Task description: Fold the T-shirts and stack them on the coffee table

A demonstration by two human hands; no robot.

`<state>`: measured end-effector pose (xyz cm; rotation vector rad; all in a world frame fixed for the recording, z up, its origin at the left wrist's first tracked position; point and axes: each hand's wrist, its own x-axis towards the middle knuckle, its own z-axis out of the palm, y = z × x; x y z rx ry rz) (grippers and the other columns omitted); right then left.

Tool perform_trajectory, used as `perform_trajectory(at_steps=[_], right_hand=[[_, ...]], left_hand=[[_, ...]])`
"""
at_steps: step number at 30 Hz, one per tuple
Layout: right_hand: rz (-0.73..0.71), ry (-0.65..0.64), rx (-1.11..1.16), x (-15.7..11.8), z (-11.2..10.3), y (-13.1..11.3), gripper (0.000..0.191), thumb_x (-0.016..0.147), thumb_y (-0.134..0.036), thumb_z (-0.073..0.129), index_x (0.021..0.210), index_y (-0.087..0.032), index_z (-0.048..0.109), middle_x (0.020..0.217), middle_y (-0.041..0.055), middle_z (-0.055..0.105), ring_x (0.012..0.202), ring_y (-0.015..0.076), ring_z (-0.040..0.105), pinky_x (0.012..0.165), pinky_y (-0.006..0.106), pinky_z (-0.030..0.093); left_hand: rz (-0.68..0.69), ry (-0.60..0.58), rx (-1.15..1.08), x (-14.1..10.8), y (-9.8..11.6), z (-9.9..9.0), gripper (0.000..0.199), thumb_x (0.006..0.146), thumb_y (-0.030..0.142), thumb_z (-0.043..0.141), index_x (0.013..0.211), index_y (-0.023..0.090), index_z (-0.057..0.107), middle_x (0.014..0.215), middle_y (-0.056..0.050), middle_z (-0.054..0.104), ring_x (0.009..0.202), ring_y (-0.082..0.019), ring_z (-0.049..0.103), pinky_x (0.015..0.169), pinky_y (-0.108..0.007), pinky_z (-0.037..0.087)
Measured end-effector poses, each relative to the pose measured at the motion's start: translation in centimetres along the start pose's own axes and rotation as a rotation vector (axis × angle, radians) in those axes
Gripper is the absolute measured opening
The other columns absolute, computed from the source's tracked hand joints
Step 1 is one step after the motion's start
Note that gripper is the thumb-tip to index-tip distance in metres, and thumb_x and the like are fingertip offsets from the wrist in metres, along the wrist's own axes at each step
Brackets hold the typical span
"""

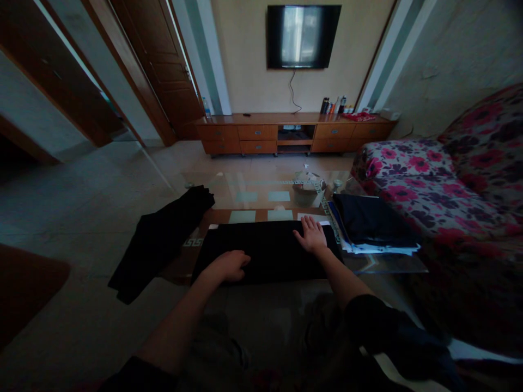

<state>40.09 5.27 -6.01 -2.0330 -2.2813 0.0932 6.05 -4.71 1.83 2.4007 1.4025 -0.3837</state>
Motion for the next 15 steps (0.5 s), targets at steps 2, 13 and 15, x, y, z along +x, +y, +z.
perform_trajectory(at_steps=[2,13,15], right_hand=[[0.000,0.000,0.003,0.0,-0.1,0.0,0.082,0.100,-0.065,0.027,0.164,-0.014,0.022,0.170,0.0105,0.018,0.158,0.0260,0.008,0.126,0.045,0.008],[0.000,0.003,0.008,0.1,0.0,0.0,0.082,0.100,-0.064,0.028,0.164,-0.013,0.021,0.170,0.0102,0.018,0.158,0.0254,0.008,0.126,0.044,0.008],[0.001,0.009,0.012,0.1,0.1,0.0,0.082,0.100,-0.065,0.028,0.164,-0.013,0.022,0.170,0.0096,0.019,0.158,0.0251,0.009,0.126,0.044,0.007]], left_hand=[[-0.016,-0.015,0.012,0.0,0.1,-0.1,0.020,0.074,0.019,0.059,0.092,0.023,0.069,0.101,-0.009,0.070,0.091,-0.025,0.068,0.074,-0.033,0.049],[-0.151,-0.018,-0.040,0.4,0.9,-0.3,0.050,0.098,0.059,0.039,0.092,0.023,0.073,0.096,-0.010,0.073,0.087,-0.025,0.071,0.074,-0.036,0.053],[-0.203,0.216,-0.020,1.4,1.0,-0.2,0.050,0.104,0.050,0.030,0.104,0.023,0.072,0.109,-0.011,0.071,0.101,-0.025,0.068,0.086,-0.038,0.052]])
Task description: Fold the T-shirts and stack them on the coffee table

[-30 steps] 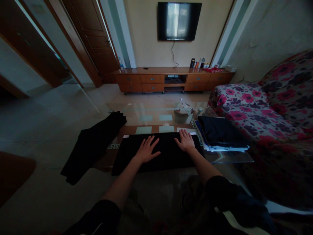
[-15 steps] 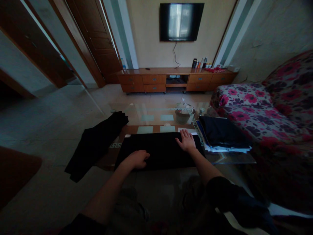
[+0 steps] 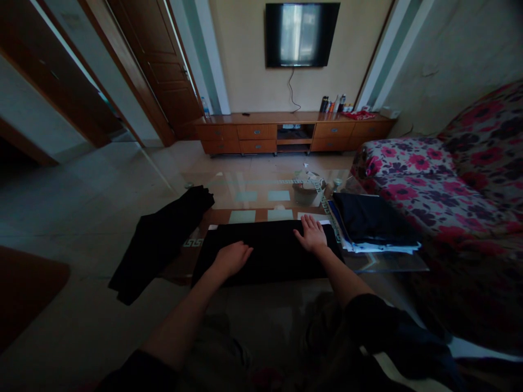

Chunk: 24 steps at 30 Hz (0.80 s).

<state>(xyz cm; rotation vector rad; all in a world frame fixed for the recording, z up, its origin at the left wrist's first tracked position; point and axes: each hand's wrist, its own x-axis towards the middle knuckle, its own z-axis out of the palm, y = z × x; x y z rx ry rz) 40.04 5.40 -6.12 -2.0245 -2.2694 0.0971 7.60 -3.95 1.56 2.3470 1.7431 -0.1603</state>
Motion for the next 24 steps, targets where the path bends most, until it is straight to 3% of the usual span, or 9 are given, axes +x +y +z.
perform_trajectory(at_steps=[2,4,6,9,13,16,18,22,24], right_hand=[[0.004,0.003,0.002,0.0,0.0,0.0,0.082,0.100,-0.065,0.028,0.164,-0.013,0.021,0.171,0.0092,0.018,0.158,0.0247,0.009,0.126,0.044,0.007],[0.007,0.001,0.001,0.0,0.0,-0.1,0.082,0.100,-0.065,0.028,0.165,-0.014,0.020,0.171,0.0089,0.018,0.158,0.0242,0.009,0.126,0.043,0.007],[0.009,-0.013,-0.004,-0.1,-0.1,-0.1,0.082,0.101,-0.064,0.027,0.165,-0.014,0.019,0.171,0.0091,0.017,0.158,0.0240,0.008,0.127,0.043,0.007],[0.010,-0.039,-0.008,-0.1,-0.4,-0.1,0.082,0.101,-0.064,0.027,0.165,-0.013,0.019,0.171,0.0096,0.015,0.158,0.0240,0.007,0.126,0.043,0.007],[0.050,-0.050,-0.011,0.1,-1.0,-0.9,0.082,0.100,-0.062,0.032,0.163,-0.010,0.023,0.170,0.0125,0.016,0.158,0.0265,0.008,0.126,0.048,0.002],[0.125,0.035,0.002,0.1,-1.5,-3.5,0.079,0.102,-0.057,0.029,0.159,-0.004,0.031,0.168,0.0186,0.021,0.158,0.0301,0.007,0.125,0.054,-0.006],[0.095,0.131,0.043,0.1,-1.7,-6.4,0.075,0.104,-0.052,0.025,0.159,-0.002,0.031,0.169,0.0186,0.018,0.158,0.0296,0.005,0.125,0.053,-0.007],[-0.257,0.132,0.173,0.0,-0.8,-12.5,0.065,0.106,-0.045,0.023,0.163,-0.013,0.028,0.170,0.0085,0.018,0.159,0.0218,0.009,0.128,0.043,0.003],[-0.280,0.066,0.215,-0.1,0.1,-14.3,0.063,0.107,-0.041,0.021,0.162,-0.014,0.030,0.168,0.0080,0.025,0.157,0.0202,0.016,0.127,0.041,0.009]], left_hand=[[0.005,0.254,0.002,1.0,0.5,0.8,0.045,0.105,0.043,0.031,0.127,0.024,0.065,0.134,-0.013,0.063,0.123,-0.026,0.059,0.102,-0.040,0.047],[0.045,0.368,-0.028,2.0,0.9,1.9,0.049,0.104,0.043,0.035,0.147,0.024,0.050,0.156,-0.011,0.046,0.142,-0.026,0.043,0.115,-0.042,0.037],[0.057,0.359,-0.056,2.6,0.8,3.2,0.058,0.103,0.048,0.037,0.157,0.027,0.038,0.167,-0.007,0.032,0.153,-0.026,0.027,0.123,-0.045,0.026],[0.032,0.273,-0.070,3.0,0.0,4.6,0.064,0.100,0.058,0.041,0.159,0.036,0.033,0.170,-0.001,0.025,0.157,-0.029,0.015,0.126,-0.052,0.015],[-0.062,0.289,-0.119,3.4,-0.8,4.6,0.058,0.101,0.057,0.036,0.156,0.037,0.040,0.167,-0.001,0.033,0.154,-0.028,0.024,0.123,-0.052,0.021],[-0.137,0.386,-0.148,4.4,-0.1,3.7,0.056,0.105,0.047,0.030,0.154,0.023,0.042,0.160,-0.011,0.043,0.148,-0.027,0.037,0.119,-0.046,0.030],[-0.100,0.440,-0.140,5.4,0.9,3.3,0.057,0.105,0.041,0.031,0.156,0.018,0.040,0.161,-0.013,0.041,0.149,-0.027,0.035,0.121,-0.044,0.030],[0.005,0.435,-0.118,7.5,2.7,3.9,0.060,0.102,0.029,0.031,0.160,0.014,0.032,0.168,-0.010,0.029,0.156,-0.025,0.022,0.126,-0.044,0.020],[-0.027,0.395,-0.123,8.2,2.9,4.7,0.060,0.102,0.027,0.027,0.161,0.013,0.031,0.169,-0.010,0.027,0.157,-0.023,0.019,0.127,-0.044,0.018]])
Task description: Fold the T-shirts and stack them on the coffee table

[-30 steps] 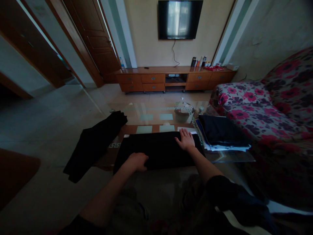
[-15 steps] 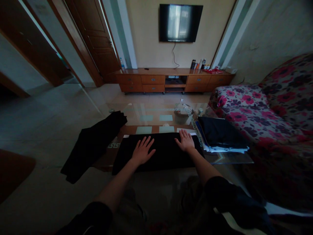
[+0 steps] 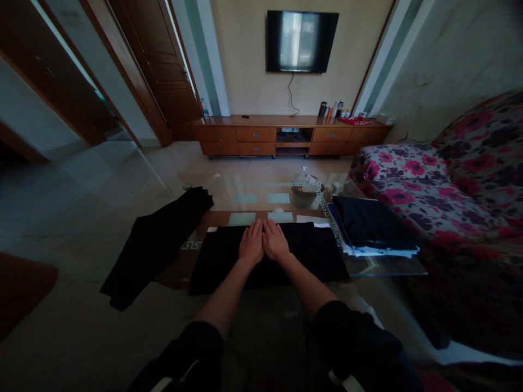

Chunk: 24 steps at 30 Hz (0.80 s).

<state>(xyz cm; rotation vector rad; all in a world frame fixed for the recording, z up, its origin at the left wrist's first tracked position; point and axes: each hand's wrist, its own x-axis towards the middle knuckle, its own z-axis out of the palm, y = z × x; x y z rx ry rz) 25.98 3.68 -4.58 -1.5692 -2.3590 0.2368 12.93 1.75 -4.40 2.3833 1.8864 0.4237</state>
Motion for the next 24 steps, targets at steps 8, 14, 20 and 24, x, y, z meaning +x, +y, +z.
perform_trajectory(at_steps=[8,14,20,24], right_hand=[[0.130,-0.028,-0.081,-0.9,0.0,3.4,0.079,0.104,-0.062,0.020,0.163,-0.010,0.026,0.170,0.0117,0.018,0.158,0.0240,0.011,0.127,0.042,0.007],[0.309,-0.049,-0.194,-2.4,-2.1,8.7,0.082,0.103,-0.062,0.019,0.163,-0.007,0.022,0.169,0.0144,0.019,0.158,0.0245,0.012,0.127,0.041,0.008],[0.409,-0.037,-0.220,-3.9,-3.0,12.6,0.078,0.104,-0.060,0.015,0.164,-0.011,0.024,0.171,0.0115,0.016,0.158,0.0247,0.010,0.126,0.042,0.010],[0.497,-0.053,-0.205,-5.0,-3.8,15.1,0.076,0.104,-0.060,0.012,0.165,-0.016,0.020,0.171,0.0080,0.017,0.158,0.0251,0.011,0.126,0.045,0.011]], left_hand=[[-0.182,0.039,0.050,-1.1,-3.0,0.0,0.068,0.101,0.049,0.034,0.162,0.020,0.029,0.169,-0.009,0.027,0.158,-0.026,0.016,0.127,-0.048,0.013],[-0.352,0.064,0.114,-2.7,-7.5,-1.5,0.072,0.100,0.053,0.032,0.161,0.015,0.030,0.169,-0.012,0.026,0.158,-0.028,0.015,0.127,-0.048,0.014],[-0.427,0.046,0.123,-4.1,-11.3,-2.3,0.073,0.100,0.052,0.030,0.162,0.012,0.026,0.168,-0.013,0.027,0.157,-0.028,0.019,0.125,-0.047,0.019],[-0.457,0.030,0.115,-4.3,-11.7,-2.4,0.072,0.100,0.052,0.029,0.163,0.018,0.024,0.169,-0.011,0.026,0.158,-0.027,0.016,0.125,-0.049,0.019]])
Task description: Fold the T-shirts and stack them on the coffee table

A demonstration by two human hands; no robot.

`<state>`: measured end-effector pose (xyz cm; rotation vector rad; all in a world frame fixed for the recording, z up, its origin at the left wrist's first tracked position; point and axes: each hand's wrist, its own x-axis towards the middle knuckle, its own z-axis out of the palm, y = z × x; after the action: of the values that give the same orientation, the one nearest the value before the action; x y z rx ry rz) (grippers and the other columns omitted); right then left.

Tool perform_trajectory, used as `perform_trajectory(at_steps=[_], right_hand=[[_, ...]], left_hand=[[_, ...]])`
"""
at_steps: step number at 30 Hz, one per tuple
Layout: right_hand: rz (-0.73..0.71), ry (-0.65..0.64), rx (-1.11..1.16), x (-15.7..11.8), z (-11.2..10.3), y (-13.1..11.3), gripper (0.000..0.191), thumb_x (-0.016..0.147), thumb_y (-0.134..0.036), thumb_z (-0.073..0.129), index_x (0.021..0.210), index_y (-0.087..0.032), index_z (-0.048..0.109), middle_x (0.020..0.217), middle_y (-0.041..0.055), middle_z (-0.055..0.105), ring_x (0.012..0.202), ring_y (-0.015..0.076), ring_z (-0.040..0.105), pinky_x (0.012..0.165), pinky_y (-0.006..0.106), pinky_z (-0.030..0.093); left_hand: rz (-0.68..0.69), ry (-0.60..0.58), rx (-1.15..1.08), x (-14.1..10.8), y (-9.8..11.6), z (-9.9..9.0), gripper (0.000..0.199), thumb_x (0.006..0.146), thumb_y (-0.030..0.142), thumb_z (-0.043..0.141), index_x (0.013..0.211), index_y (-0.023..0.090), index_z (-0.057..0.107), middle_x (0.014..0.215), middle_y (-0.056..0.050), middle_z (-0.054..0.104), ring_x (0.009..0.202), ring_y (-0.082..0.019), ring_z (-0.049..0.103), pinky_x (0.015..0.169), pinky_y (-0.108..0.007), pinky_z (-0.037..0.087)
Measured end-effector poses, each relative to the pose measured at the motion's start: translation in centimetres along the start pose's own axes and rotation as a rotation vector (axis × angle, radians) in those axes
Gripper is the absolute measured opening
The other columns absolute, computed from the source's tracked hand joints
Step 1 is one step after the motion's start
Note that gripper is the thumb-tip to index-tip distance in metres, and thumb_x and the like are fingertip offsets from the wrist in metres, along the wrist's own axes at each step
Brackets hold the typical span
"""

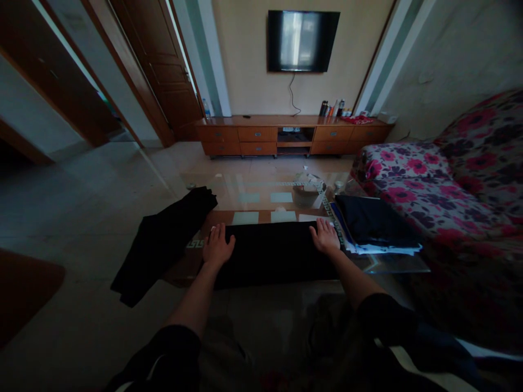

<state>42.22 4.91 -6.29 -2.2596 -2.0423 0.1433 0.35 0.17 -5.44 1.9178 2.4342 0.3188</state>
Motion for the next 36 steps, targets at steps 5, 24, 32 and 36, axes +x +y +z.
perform_trajectory(at_steps=[5,24,32,36], right_hand=[[0.044,0.003,0.038,0.1,0.0,1.6,0.073,0.101,-0.068,0.017,0.164,-0.032,0.024,0.171,0.0015,0.017,0.158,0.0333,0.003,0.123,0.063,0.006],[0.020,0.031,-0.029,-0.7,0.3,1.2,0.075,0.105,-0.060,0.011,0.164,-0.015,0.025,0.170,0.0117,0.019,0.158,0.0264,0.012,0.126,0.048,0.010],[-0.104,0.097,-0.042,-3.0,-1.7,-1.5,0.073,0.105,-0.060,0.021,0.165,-0.019,0.018,0.172,0.0128,-0.003,0.158,0.0312,0.004,0.124,0.056,0.008],[-0.201,0.094,-0.060,-4.4,-2.6,-2.4,0.071,0.104,-0.062,0.028,0.165,-0.027,0.019,0.172,0.0088,-0.009,0.158,0.0341,0.001,0.122,0.062,0.006]], left_hand=[[-0.092,0.004,-0.010,0.1,0.3,0.3,0.076,0.098,0.058,0.032,0.163,0.019,0.026,0.171,-0.012,0.021,0.158,-0.035,0.012,0.124,-0.054,0.018],[-0.153,0.055,-0.018,-0.2,0.8,1.3,0.083,0.098,0.053,0.030,0.158,-0.003,0.022,0.166,-0.027,0.024,0.156,-0.036,0.018,0.124,-0.051,0.019],[-0.312,-0.207,-0.049,2.4,-1.0,-2.6,0.098,0.077,0.074,0.056,0.143,0.001,0.048,0.147,-0.034,0.047,0.136,-0.049,0.046,0.104,-0.059,0.043],[-0.281,-0.333,-0.162,3.7,-3.5,-3.3,0.098,0.065,0.078,0.069,0.128,0.003,0.062,0.127,-0.032,0.064,0.121,-0.046,0.062,0.096,-0.048,0.051]])
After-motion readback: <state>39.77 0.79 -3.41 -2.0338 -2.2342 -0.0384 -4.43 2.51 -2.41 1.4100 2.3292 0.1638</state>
